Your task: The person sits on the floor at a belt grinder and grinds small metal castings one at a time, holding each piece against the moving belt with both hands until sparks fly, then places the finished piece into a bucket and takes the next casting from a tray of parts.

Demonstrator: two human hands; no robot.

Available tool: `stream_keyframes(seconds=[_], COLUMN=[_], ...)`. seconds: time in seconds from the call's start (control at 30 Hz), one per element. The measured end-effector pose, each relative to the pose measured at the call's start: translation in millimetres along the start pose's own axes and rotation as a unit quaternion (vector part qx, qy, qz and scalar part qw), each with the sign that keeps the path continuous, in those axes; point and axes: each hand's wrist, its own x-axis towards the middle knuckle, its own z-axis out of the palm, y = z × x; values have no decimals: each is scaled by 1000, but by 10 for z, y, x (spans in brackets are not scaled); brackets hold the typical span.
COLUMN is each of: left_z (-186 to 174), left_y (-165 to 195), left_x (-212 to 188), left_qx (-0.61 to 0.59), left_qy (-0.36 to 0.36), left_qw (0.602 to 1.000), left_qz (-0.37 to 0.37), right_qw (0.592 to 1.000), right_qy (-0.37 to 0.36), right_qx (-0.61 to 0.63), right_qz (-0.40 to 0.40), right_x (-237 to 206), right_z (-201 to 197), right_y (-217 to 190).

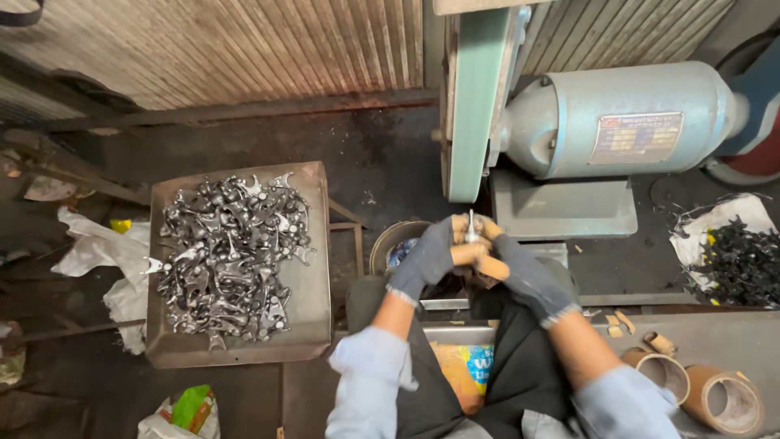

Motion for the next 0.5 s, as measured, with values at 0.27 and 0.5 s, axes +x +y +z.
stream_keyframes(seconds=[0.27,0.5], left_z=[-288,-47], left_y=[-756,-157], left_x=[585,103], left_qx=[-140,242], left_qy=[25,23], left_qw=[986,941], left_qz=[83,236], right_qw=[982,994], right_qy=[144,56], right_qx=[-51,-83], right_qz=[108,-34], right_x=[524,53], right_z=[-109,-65], right_y=[758,152])
